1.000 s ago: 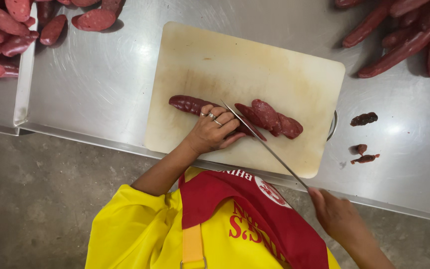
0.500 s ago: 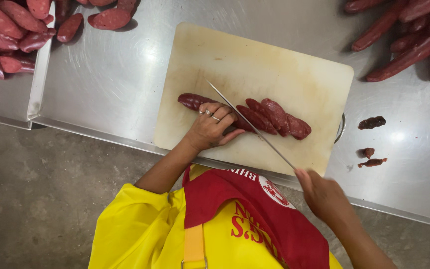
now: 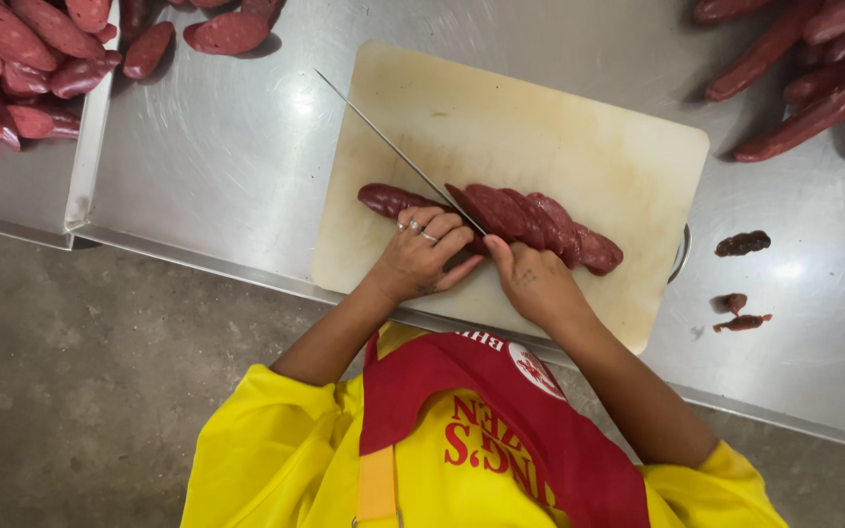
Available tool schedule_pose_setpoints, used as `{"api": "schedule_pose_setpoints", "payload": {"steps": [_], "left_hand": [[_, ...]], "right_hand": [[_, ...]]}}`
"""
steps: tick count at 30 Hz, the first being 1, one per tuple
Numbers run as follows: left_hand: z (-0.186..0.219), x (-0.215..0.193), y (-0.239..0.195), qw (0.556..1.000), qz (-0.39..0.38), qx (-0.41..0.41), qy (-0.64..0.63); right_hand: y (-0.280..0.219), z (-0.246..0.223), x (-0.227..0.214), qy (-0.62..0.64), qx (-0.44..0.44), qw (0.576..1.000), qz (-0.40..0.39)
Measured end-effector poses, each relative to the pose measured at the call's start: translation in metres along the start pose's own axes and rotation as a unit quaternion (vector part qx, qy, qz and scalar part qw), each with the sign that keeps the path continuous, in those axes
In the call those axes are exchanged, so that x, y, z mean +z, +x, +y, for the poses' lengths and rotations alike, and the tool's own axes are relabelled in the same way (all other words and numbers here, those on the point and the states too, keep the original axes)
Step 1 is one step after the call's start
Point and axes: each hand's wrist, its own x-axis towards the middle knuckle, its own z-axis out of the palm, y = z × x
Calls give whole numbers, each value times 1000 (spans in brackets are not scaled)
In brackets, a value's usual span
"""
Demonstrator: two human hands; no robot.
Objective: The person slices sausages one by one on a cutting board using a knife, moving the sliced pieces into a pile to the side after finishing each one.
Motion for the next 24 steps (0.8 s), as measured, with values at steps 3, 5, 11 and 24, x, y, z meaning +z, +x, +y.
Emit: {"api": "schedule_pose_setpoints", "payload": {"steps": [3, 5, 11, 24], "left_hand": [[-11, -10, -1, 1000, 11, -11, 18], [-15, -12, -4, 999, 17, -26, 21], [-21, -13, 0, 999, 0, -33, -2], [-27, -24, -7, 999, 12, -51, 0]], "right_hand": [[-34, 22, -28, -16, 53, 991, -121], [-84, 37, -54, -70, -126, 988, -53], [-157, 47, -74, -26, 275, 942, -192], [-16, -14, -33, -44, -161, 986, -31]]}}
